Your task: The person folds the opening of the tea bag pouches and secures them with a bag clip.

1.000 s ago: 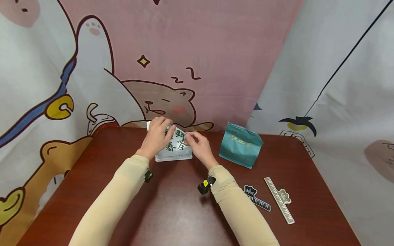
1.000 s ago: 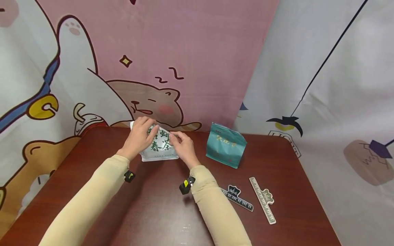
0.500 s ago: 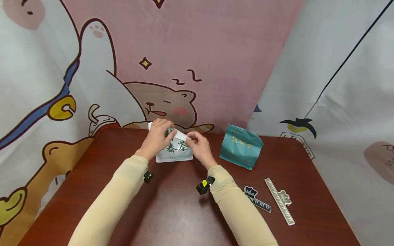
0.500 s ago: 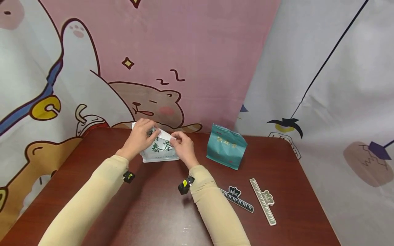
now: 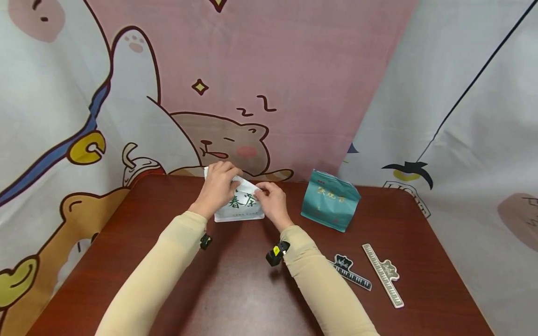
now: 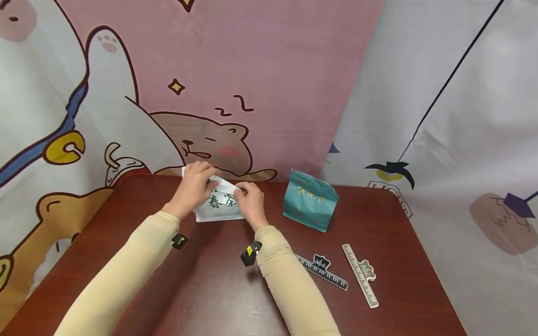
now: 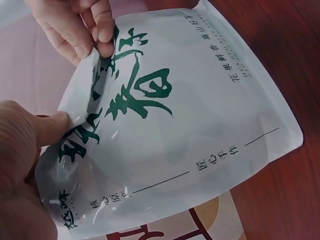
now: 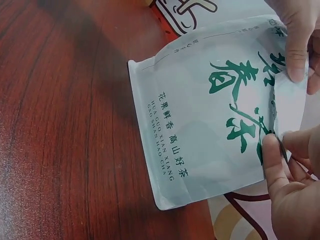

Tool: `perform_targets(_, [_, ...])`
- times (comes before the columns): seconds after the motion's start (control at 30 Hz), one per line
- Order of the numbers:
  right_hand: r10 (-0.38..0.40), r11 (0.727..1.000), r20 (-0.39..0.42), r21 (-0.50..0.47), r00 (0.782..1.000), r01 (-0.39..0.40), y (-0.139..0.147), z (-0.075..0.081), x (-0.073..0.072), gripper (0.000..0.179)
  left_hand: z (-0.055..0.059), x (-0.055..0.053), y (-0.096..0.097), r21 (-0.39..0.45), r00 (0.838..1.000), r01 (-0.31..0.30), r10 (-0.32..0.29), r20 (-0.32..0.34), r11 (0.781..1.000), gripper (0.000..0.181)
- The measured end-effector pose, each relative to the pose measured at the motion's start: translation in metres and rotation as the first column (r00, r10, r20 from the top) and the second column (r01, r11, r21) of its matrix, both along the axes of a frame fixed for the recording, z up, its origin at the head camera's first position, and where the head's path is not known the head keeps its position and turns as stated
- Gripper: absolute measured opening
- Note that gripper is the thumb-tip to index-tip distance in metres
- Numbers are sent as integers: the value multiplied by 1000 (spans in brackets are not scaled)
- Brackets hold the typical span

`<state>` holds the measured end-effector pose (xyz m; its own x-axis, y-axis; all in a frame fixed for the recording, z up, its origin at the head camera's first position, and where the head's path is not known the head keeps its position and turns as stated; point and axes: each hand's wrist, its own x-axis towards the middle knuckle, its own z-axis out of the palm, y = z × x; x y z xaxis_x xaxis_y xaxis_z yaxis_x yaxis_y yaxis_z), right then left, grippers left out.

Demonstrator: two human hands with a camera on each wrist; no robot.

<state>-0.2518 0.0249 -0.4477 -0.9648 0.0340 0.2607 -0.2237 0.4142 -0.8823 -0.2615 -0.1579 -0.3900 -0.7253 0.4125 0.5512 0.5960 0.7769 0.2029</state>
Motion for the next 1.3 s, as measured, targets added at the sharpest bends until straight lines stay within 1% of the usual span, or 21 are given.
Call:
perform_targets(0.17, [-21,1000,-8,0,1000,21,-2,1,-1,7,1,0,2,-34,1000,-27,27,6,999,15])
perform_targets(0.4, [-28,1000,-35,1,999,28,-5,2,-3,5,0,-1,5,-120,996,-87,87,-12,989,11])
perform_targets(0.47, [-33,999,-42,11,999,33,-5,2,-2,5,-1,-2,5,-131,996,-93,91,-21,987,10])
perform_targets(0.6, [-50,997,-80,63,996,55,-6,0,-2,4,-3,-3,6,-131,996,-77,72,-49,988,8])
perform_targets(0.67, [-71,994,-105,76,992,80,-6,0,-3,2,-2,-3,7,-121,997,-62,55,-62,991,8])
perform_targets(0.8, [-100,992,-119,63,988,108,-6,-1,-4,7,1,-3,8,-66,997,-29,25,-68,997,9])
perform_targets(0.93, [-114,990,-115,69,987,122,-6,-2,-4,7,1,-3,7,3,998,11,-10,-57,1000,12])
perform_targets(1.03, [-112,991,-98,64,989,119,-5,0,-4,7,2,-3,6,31,999,22,-20,-44,999,15])
perform_targets(1.2, [-101,994,-48,43,994,103,-6,1,-3,5,6,-3,5,23,1000,16,-16,-18,1000,13])
perform_targets(1.3, [-97,992,-65,70,993,101,-6,-1,-2,4,9,-3,5,5,1000,20,-20,1,1000,14])
